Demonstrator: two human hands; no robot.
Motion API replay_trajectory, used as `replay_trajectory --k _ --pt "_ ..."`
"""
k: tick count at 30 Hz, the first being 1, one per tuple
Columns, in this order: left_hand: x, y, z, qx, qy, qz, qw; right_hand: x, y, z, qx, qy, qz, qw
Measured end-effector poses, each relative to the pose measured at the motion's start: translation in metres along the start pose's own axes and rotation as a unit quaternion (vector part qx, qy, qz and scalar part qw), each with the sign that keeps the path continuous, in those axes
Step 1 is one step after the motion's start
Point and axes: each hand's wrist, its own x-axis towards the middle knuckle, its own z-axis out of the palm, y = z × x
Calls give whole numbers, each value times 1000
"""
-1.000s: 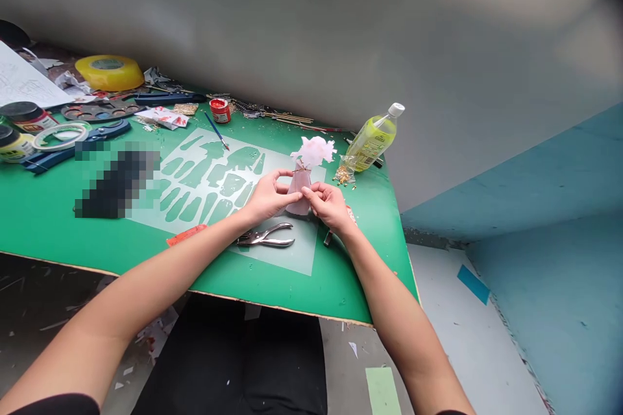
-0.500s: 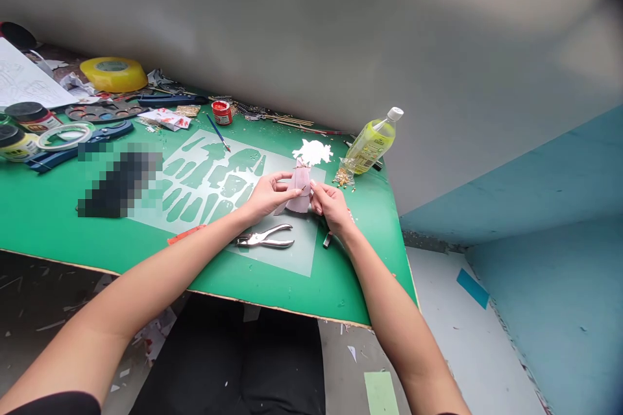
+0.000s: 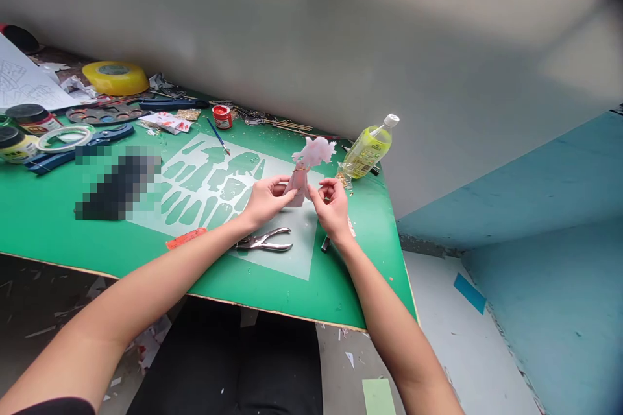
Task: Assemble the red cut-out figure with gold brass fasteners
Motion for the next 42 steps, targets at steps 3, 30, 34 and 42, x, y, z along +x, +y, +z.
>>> replay_trajectory --k 3,30,34,42 --pt "-3 -4 2 44 15 36 998 -7 -6 4 -73 22 -68 995" --pt "6 7 -3 14 -10 -18 1000 12 -26 -38 289 -136 163 934" --pt "8 9 -4 -44 -28 -72 996 10 -23 -38 297 -154 177 926" --pt "3 11 -2 -161 -169 -149 961 12 -20 -33 332 -166 191 909"
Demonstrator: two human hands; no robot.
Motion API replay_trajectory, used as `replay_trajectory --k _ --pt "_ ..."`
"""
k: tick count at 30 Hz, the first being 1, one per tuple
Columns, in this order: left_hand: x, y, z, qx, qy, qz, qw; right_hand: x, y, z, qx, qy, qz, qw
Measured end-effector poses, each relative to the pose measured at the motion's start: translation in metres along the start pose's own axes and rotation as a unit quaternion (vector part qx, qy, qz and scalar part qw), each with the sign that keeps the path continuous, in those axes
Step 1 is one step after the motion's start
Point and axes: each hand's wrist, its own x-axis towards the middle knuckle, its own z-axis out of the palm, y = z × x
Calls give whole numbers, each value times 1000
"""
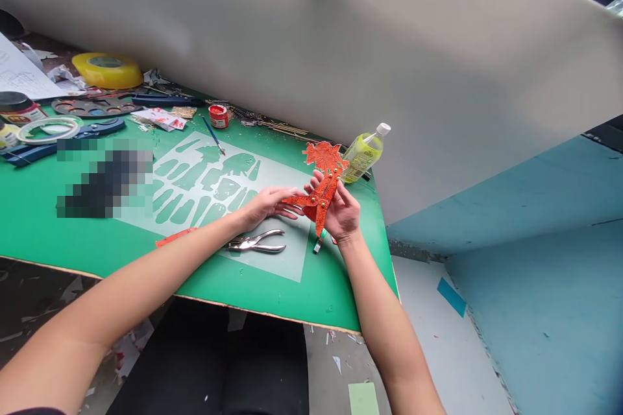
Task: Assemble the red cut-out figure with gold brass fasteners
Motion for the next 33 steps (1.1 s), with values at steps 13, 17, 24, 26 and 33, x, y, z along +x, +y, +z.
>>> replay_trajectory --k 13,17,24,26,33 --pt "-1 -2 -1 40 53 13 998 6 19 13 -38 -80 93 992" --pt "-1 1 -3 -66 -6 -27 997 4 19 12 -41 -103 57 992" --pt "1 -1 -2 -107 -62 -69 990 7 26 9 -99 34 10 994" --pt "2 -2 -4 -113 -59 -58 990 9 27 9 -128 76 -20 989" --pt "1 -2 -5 -60 -51 -41 996 9 29 14 -165 129 -66 976"
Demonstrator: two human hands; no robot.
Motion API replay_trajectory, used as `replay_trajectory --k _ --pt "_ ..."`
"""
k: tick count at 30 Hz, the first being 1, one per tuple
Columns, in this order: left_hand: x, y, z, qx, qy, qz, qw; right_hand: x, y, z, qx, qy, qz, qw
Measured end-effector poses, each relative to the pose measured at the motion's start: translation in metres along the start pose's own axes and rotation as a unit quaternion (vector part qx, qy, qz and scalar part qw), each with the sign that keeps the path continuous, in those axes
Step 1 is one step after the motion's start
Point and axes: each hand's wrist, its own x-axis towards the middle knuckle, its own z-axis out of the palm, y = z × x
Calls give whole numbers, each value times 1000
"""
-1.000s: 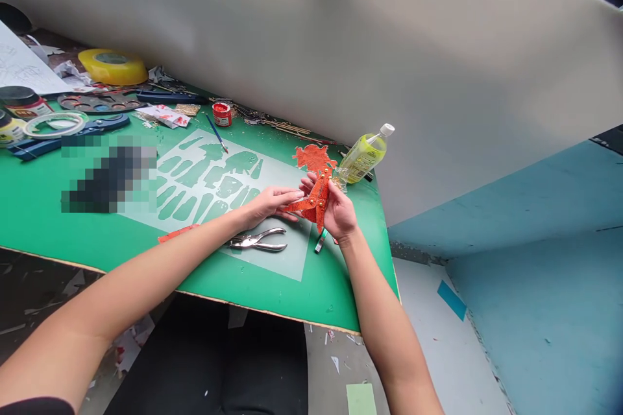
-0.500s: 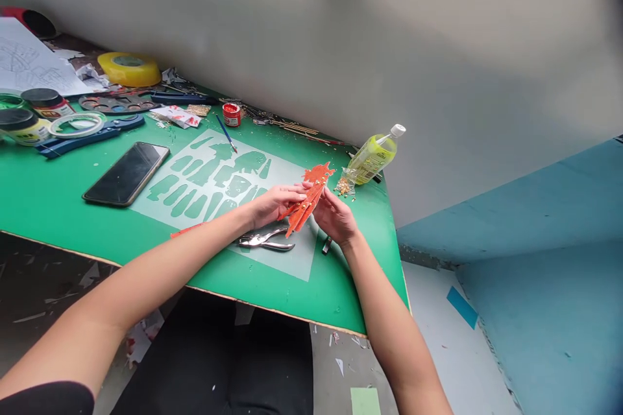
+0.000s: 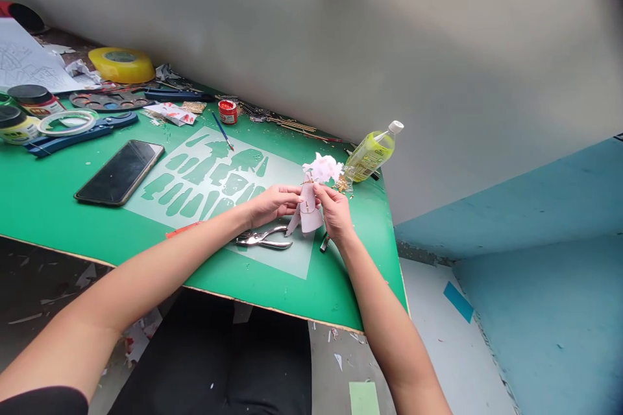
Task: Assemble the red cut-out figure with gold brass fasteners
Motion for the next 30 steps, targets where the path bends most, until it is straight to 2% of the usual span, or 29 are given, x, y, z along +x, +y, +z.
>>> replay_trajectory --k 6,10,16,21,26,30 --pt "-2 1 -2 6 0 12 1000 2 0 -1 3 19 -12 1000" --pt "-3 0 0 11 18 15 1000 3 1 -1 -13 30 -43 999" --pt "-4 -5 3 116 53 21 992 0 0 1 -66 39 -81 994" --pt "-5 -4 4 146 60 39 987 -2 2 1 -80 23 -72 994" --pt "-5 -5 3 125 45 31 991 0 2 -1 -83 28 -62 994" --pt "-2 -9 0 110 80 56 989 0 3 -2 -76 -8 -50 996"
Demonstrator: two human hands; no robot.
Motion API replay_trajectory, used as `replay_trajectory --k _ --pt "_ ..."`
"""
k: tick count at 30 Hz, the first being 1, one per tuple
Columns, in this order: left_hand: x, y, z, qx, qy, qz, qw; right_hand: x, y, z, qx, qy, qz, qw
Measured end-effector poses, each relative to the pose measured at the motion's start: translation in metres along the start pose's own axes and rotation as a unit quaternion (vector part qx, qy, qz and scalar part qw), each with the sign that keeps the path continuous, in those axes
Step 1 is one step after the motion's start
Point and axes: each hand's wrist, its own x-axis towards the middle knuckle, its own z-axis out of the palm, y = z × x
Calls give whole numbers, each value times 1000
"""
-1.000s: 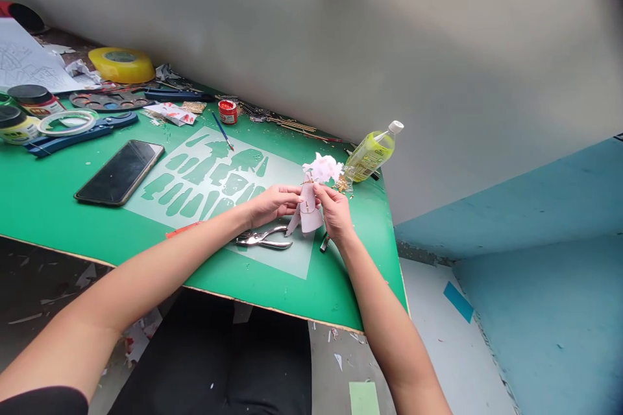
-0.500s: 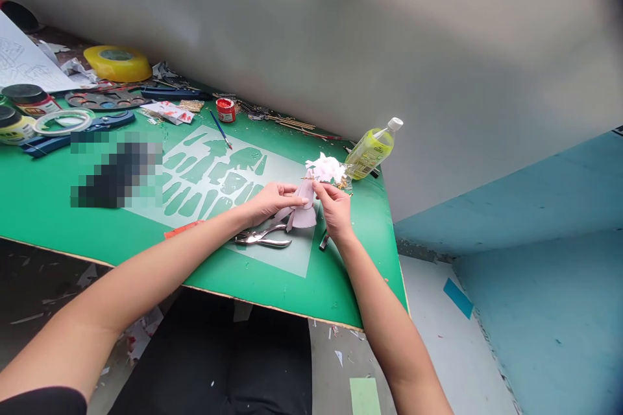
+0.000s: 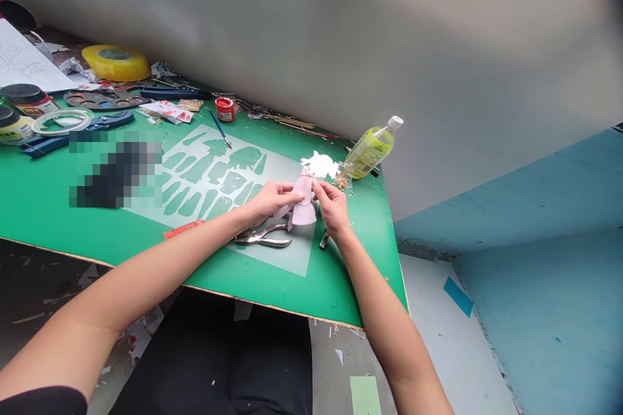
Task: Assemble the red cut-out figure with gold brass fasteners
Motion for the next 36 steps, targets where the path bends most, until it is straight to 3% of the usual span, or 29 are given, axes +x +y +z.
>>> replay_trajectory --k 4,6,14,21,29,36 --pt "2 0 -1 -9 37 16 999 -1 5 0 20 -108 14 994" --pt "3 0 -1 -9 40 15 999 -1 7 0 20 -127 14 992" --pt "4 -2 -1 -11 58 -4 998 0 10 1 24 -130 27 991" --pt "2 -3 0 -17 45 13 999 -1 7 0 24 -140 23 990" --pt "3 2 1 -49 38 -15 998 -1 2 -1 53 -144 57 986" --pt "1 4 3 -95 -22 -46 994 0 -5 2 146 -156 119 970"
